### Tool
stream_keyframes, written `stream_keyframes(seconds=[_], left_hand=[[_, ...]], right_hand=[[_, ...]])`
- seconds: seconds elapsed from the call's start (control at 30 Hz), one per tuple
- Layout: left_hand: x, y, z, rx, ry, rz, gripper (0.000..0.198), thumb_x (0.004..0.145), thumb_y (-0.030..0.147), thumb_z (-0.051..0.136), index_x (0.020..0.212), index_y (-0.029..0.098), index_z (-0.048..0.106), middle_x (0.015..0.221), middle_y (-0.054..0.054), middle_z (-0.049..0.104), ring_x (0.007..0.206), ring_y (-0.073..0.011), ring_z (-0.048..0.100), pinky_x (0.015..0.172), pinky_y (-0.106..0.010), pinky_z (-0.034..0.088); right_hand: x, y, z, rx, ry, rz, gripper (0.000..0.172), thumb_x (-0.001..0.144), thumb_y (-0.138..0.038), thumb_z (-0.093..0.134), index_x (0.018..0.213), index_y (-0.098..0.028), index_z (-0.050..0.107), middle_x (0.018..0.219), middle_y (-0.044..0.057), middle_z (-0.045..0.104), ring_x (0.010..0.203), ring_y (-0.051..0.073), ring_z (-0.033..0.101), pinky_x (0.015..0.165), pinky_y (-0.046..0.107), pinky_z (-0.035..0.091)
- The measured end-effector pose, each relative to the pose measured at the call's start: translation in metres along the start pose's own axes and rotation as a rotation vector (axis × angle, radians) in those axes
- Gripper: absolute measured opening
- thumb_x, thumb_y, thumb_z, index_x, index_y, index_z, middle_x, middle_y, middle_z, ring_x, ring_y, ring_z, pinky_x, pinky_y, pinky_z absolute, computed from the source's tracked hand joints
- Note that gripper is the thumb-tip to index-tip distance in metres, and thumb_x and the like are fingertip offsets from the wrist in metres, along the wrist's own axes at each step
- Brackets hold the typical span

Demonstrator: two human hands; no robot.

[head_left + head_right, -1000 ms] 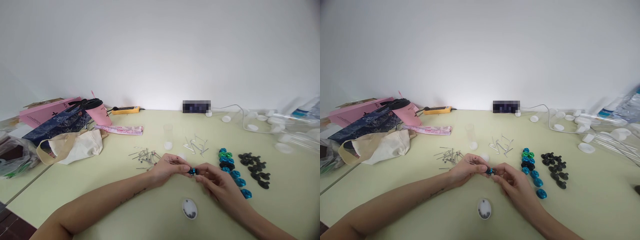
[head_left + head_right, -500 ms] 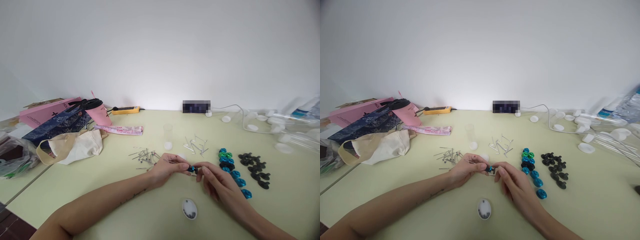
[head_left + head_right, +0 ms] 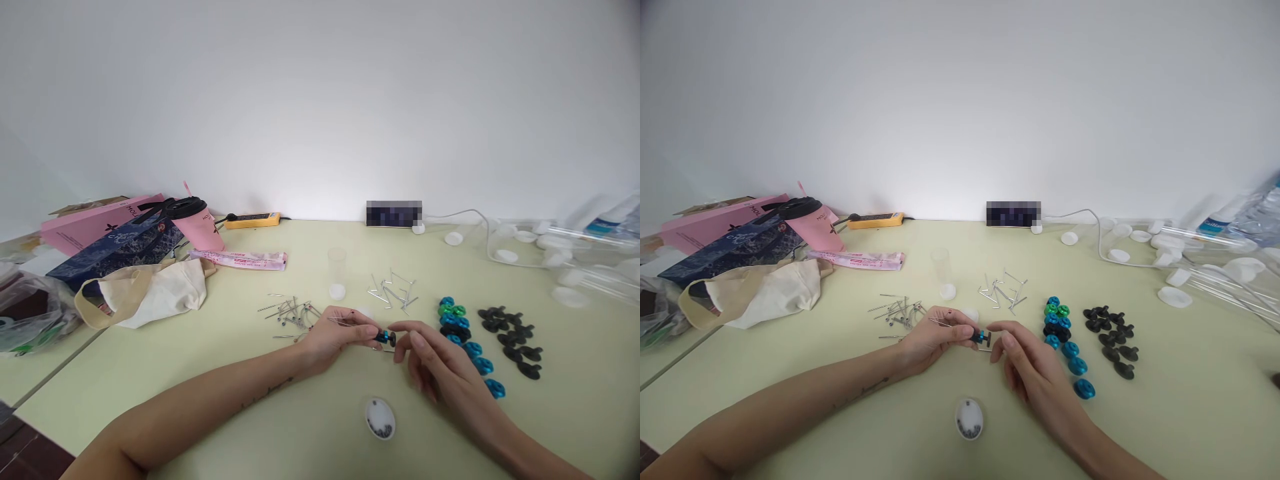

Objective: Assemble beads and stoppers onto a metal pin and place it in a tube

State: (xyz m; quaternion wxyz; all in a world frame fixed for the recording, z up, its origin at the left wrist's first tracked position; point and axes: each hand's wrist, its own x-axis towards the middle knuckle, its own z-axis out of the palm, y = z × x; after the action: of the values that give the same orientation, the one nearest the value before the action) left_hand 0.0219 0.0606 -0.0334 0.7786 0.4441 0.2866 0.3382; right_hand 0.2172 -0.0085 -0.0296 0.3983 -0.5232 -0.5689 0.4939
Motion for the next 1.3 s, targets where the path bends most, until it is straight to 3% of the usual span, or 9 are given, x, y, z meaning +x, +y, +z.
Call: stream_keyframes(seconds=[0.27,0.43,0.93,1.1,1.3], left_hand=[[0.0001,-0.0003,0.0,0.008,0.009,-0.012,0.027,0.067,0.028,0.081,0.083,0.009,0.073,0.076,-0.008,0.068,0.073,-0.0161,0.066,0.076,-0.028,0.051],[-0.0006,0.0003,0.001,0.008,0.013,-0.004,0.029,0.065,0.03,0.082,0.083,0.008,0.073,0.08,-0.009,0.069,0.074,-0.016,0.066,0.078,-0.028,0.051],[0.0001,0.0009,0.0013,0.003,0.019,0.002,0.028,0.065,0.029,0.082,0.082,0.009,0.073,0.076,-0.007,0.069,0.072,-0.0157,0.066,0.077,-0.028,0.051],[-0.0005,0.0017,0.0017,0.001,0.013,0.0,0.029,0.065,0.03,0.082,0.083,0.009,0.073,0.081,-0.008,0.069,0.072,-0.0151,0.066,0.078,-0.028,0.05],[-0.0005,0.001,0.0017,0.009,0.017,-0.002,0.029,0.065,0.031,0.082,0.082,0.009,0.073,0.077,-0.007,0.069,0.072,-0.0161,0.066,0.078,-0.029,0.05]], right_hand=[[-0.0005,0.0044,-0.0016,-0.048,-0.014,0.006,0.038,0.097,-0.05,0.037,0.111,-0.021,0.057,0.077,0.001,0.057,0.053,0.011,0.043,0.045,0.022,0.035],[0.0005,0.001,-0.0001,0.002,-0.012,0.002,0.04,0.097,-0.05,0.036,0.122,-0.023,0.051,0.08,0.001,0.057,0.053,0.012,0.043,0.045,0.023,0.035],[0.001,-0.0006,0.0001,-0.006,-0.01,0.014,0.04,0.096,-0.051,0.036,0.111,-0.021,0.059,0.078,0.002,0.058,0.053,0.011,0.044,0.046,0.023,0.036],[0.0003,-0.0001,0.0003,0.021,0.006,-0.003,0.041,0.097,-0.05,0.036,0.121,-0.022,0.053,0.08,0.002,0.059,0.053,0.012,0.044,0.044,0.023,0.036],[-0.0007,0.0002,-0.0002,-0.011,-0.004,0.013,0.042,0.096,-0.052,0.035,0.111,-0.02,0.058,0.077,0.002,0.058,0.053,0.012,0.044,0.045,0.023,0.036]])
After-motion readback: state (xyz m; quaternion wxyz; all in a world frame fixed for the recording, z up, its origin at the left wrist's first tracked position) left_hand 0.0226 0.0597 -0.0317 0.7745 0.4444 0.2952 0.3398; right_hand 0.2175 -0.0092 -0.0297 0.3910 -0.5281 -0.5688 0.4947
